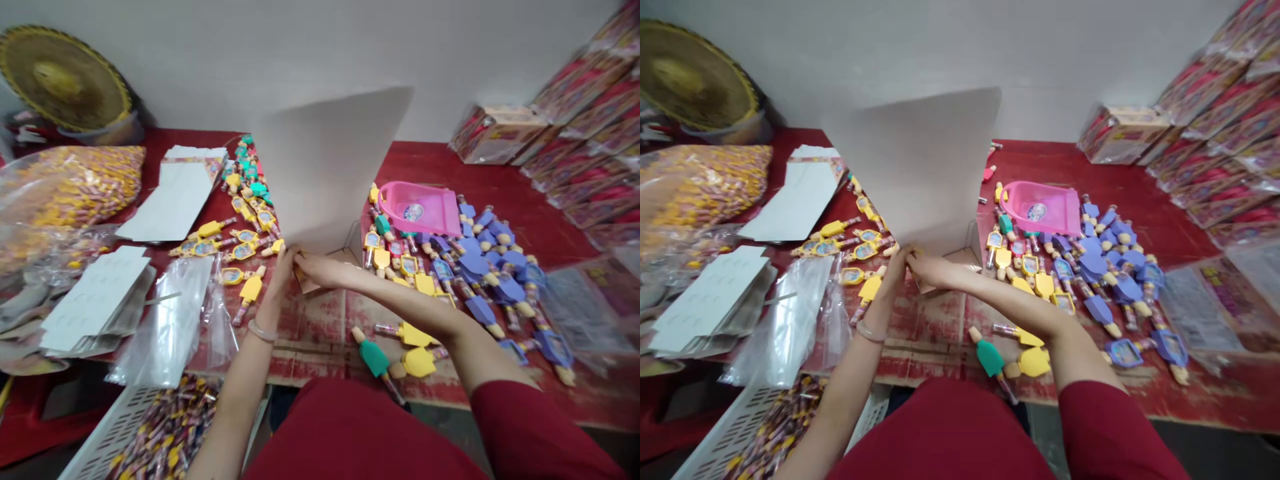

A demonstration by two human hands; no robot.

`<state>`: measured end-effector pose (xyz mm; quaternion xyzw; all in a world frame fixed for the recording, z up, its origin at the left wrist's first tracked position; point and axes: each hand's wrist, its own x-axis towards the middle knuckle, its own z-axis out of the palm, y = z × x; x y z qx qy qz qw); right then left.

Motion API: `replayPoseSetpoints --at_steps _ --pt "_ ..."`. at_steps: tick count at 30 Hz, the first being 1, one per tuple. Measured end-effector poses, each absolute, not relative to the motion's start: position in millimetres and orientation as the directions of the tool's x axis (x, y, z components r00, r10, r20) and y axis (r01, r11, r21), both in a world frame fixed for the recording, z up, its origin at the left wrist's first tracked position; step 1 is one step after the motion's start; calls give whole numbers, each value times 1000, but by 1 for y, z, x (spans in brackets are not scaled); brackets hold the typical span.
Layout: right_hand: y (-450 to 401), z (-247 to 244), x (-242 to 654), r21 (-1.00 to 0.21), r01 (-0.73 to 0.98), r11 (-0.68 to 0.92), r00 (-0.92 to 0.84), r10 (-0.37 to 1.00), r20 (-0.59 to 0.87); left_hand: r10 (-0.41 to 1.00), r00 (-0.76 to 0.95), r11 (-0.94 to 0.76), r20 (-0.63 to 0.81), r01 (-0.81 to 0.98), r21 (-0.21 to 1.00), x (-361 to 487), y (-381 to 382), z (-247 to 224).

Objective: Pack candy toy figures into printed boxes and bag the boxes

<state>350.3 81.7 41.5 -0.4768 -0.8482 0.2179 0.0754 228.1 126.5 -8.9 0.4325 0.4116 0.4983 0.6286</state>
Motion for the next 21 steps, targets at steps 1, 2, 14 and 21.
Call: replayPoseSetpoints --at_steps 1,2,14,21 --pt "80 39 349 -460 800 385 -460 886 -59 982 175 118 -71 -275 954 228 128 -8" --pt "76 36 355 -477 823 309 -379 924 -55 982 182 106 -57 -273 956 227 129 -8" --pt "-135 -34 508 58 995 -83 100 895 -436 994 79 82 -73 -121 989 226 131 -23" --pt "-85 17 487 -549 827 -116 -114 923 -367 990 32 -135 136 -36 990 231 115 -8"
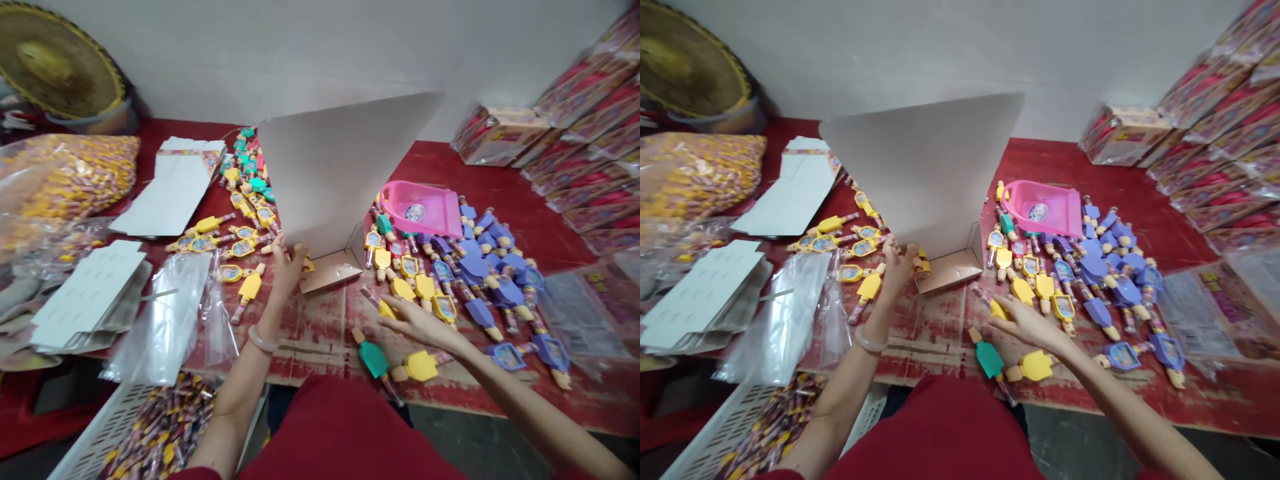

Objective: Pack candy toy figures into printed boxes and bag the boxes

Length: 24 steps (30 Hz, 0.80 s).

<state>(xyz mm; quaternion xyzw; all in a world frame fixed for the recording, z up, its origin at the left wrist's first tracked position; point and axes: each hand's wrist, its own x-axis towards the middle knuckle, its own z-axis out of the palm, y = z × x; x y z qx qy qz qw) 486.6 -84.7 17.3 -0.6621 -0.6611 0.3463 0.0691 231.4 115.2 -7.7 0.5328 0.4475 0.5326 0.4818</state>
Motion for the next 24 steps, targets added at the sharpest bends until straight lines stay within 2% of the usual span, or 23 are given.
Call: replayPoseSetpoints --at_steps 2,5,6,8,11,15,22,24 --pt "-64 29 470 -709 675 -205 -171 891 -420 977 27 -211 210 34 977 237 112 -9" --pt "-37 24 443 -732 571 -373 -213 794 -570 986 7 -166 167 140 976 243 110 -15" --pt "-29 21 435 -725 583 -367 -219 788 -575 989 4 -144 145 155 977 244 110 -17" --pt "-16 18 421 -704 671 -231 -222 844 -489 992 15 -124 123 162 979 243 111 -19" --pt "0 32 404 -562 827 6 -237 910 -339 995 6 -103 103 150 983 242 110 -19" --pt "15 60 386 -375 918 132 -245 931 -272 997 9 -76 76 161 984 241 109 -17" --pt "28 63 360 -147 950 275 -311 871 -379 995 22 -104 102 157 982 240 111 -14" --pt "25 57 351 -116 935 335 -353 849 -394 995 28 -96 93 140 985 240 111 -15"
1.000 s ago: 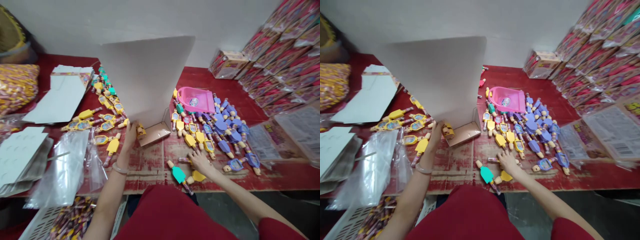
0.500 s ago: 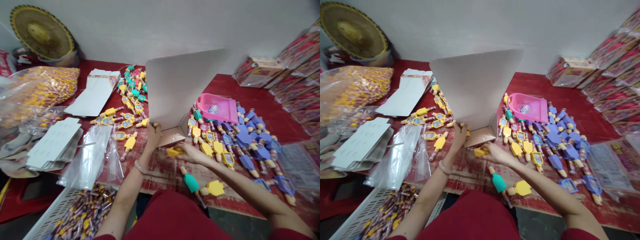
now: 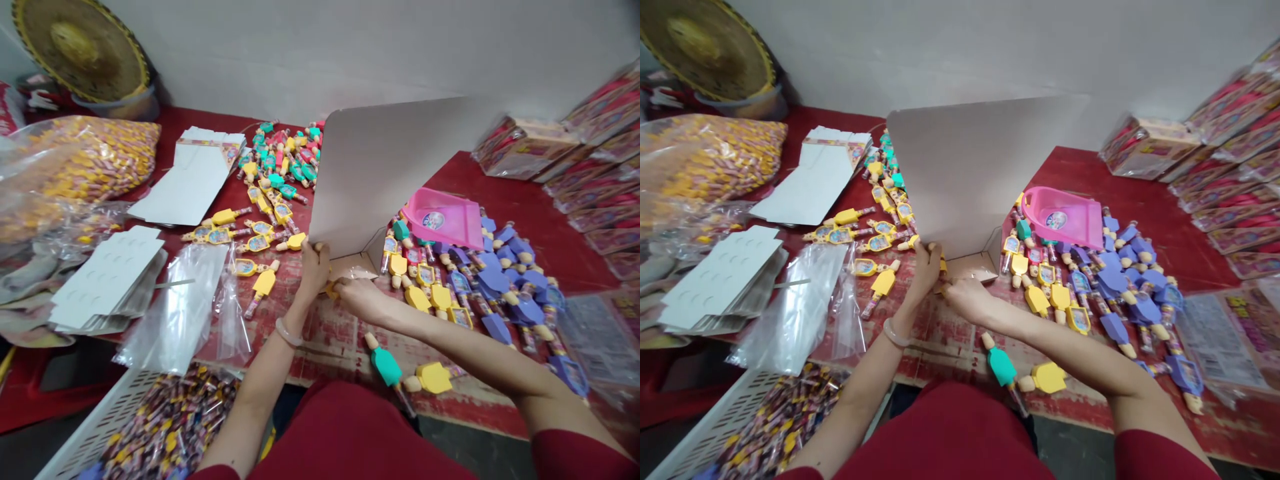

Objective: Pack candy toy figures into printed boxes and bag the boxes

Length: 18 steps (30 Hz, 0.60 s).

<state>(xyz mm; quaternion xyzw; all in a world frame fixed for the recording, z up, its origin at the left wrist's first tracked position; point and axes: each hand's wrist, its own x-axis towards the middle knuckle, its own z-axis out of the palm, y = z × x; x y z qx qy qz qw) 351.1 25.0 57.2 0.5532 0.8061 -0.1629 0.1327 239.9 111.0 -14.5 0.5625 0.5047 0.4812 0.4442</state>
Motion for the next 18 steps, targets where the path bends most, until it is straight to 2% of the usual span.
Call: replayPoseSetpoints --at_steps 4,12,15,18 --pt "22 56 335 -149 909 389 -415 818 -399 998 32 -64 60 119 991 240 112 -16" --pt "50 82 346 -171 979 113 -171 908 -382 995 55 -84 79 112 990 238 111 -14" --pt "36 75 351 -150 970 189 -231 907 -352 995 46 -95 90 133 987 238 111 -13" --pt "16 63 348 -154 904 398 -426 827 -367 997 25 -75 73 99 992 239 111 -15"
